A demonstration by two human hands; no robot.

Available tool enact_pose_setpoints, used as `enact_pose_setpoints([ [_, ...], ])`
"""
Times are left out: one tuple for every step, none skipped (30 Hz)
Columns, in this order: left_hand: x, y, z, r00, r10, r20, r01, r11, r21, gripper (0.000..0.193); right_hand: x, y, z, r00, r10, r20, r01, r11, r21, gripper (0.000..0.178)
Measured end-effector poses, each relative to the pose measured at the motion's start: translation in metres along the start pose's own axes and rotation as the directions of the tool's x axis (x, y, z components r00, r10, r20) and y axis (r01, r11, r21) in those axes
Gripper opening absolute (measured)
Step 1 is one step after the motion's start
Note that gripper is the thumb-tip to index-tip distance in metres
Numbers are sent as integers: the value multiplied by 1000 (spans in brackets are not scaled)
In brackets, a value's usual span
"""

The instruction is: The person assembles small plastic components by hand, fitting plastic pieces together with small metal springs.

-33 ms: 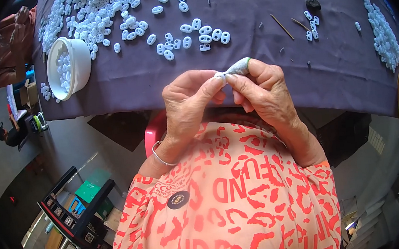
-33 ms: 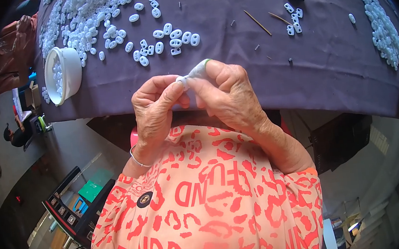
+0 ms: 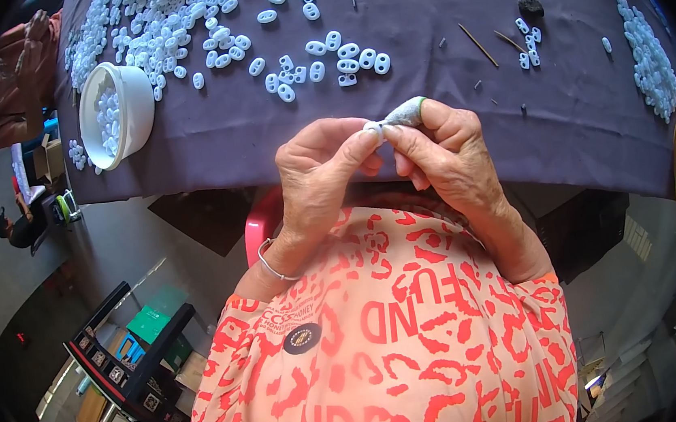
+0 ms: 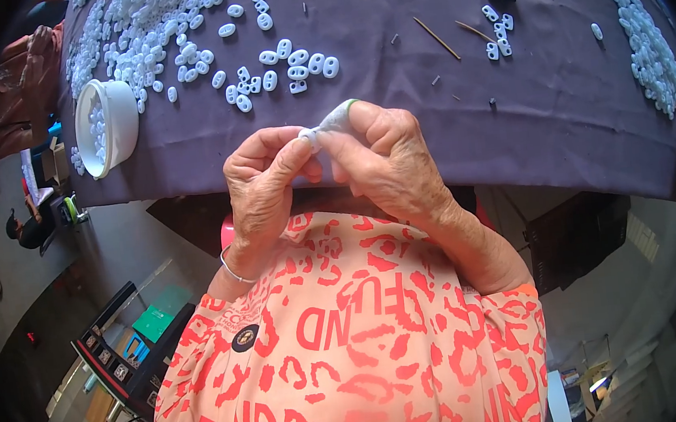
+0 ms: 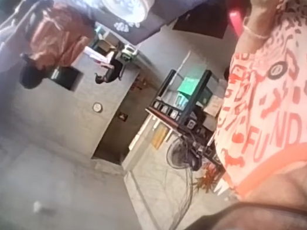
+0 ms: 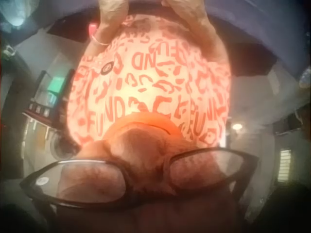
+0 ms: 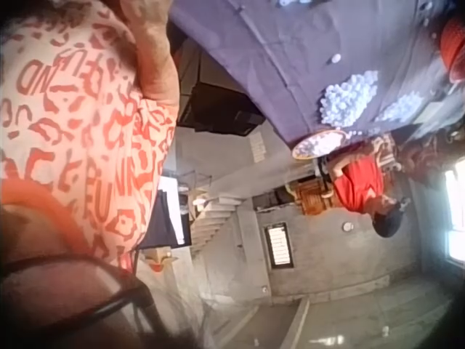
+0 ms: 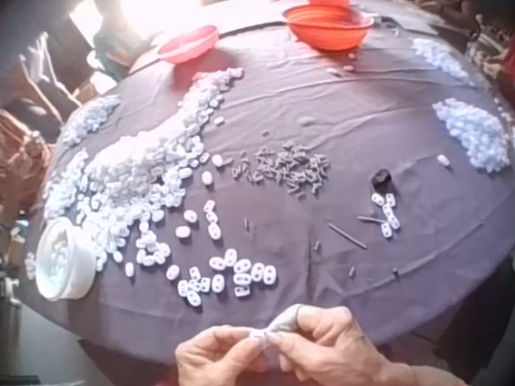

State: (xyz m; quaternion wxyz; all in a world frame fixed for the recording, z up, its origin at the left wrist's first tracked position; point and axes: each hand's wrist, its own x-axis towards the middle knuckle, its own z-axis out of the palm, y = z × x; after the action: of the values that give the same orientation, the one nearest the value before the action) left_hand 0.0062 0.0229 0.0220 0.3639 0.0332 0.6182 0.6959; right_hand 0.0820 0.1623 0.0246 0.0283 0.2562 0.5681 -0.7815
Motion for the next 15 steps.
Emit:
enact_pose_setpoints([
  [0,0,0,1000,-2,1,2,1000,-4,12,0,0,0,1000,5,-5,-5,1000,6,11],
  [1,-1,0,1000,-1,1,1,1000,-5,12,1,0,0,1000,4,-5,-4,1000,6,11],
  [2,-3,-1,1000,-6,4,7,1000,-17,12,2,1,0,1000,-2,-3,2,1000,-5,11],
  [3,-4,-2,1000,-11,6,11,1000,-29,12,3,2,-1,1000,-8,-1,8,1000,-15,11],
  [4,-4,-2,1000,-9,6,9,1000,-29,12,4,2,-1,1000,-10,1,10,1000,-16,11],
  [4,-4,-2,1000,-18,7,18,999,-36,12,5,2,-2,999,-32,7,33,998,-55,11],
  [5,-4,-3,1000,-26,9,26,999,-42,11,5,3,-2,998,-55,14,57,994,-94,11],
  [6,-3,-4,1000,-22,10,22,999,-42,11,7,5,-2,998,-60,15,61,994,-95,11],
  [6,-3,-5,999,-44,17,45,998,-48,11,8,9,-1,995,-100,12,100,984,-144,10],
  [7,-2,-6,998,-66,23,67,996,-54,11,10,12,0,990,-140,12,140,971,-193,10],
  [7,-1,-7,998,-61,22,62,997,-55,11,10,14,1,989,-144,15,144,970,-195,10],
  [9,0,-8,995,-85,48,89,992,-94,11,11,15,1,978,-209,15,206,945,-254,11],
  [9,0,-9,991,-107,76,117,984,-133,12,11,15,2,962,-274,19,266,912,-312,12],
  [10,1,-10,992,-100,74,109,985,-134,12,11,12,3,960,-279,24,273,909,-314,12],
  [10,1,-10,991,-116,69,128,972,-199,11,10,8,5,930,-367,12,346,866,-360,16],
])
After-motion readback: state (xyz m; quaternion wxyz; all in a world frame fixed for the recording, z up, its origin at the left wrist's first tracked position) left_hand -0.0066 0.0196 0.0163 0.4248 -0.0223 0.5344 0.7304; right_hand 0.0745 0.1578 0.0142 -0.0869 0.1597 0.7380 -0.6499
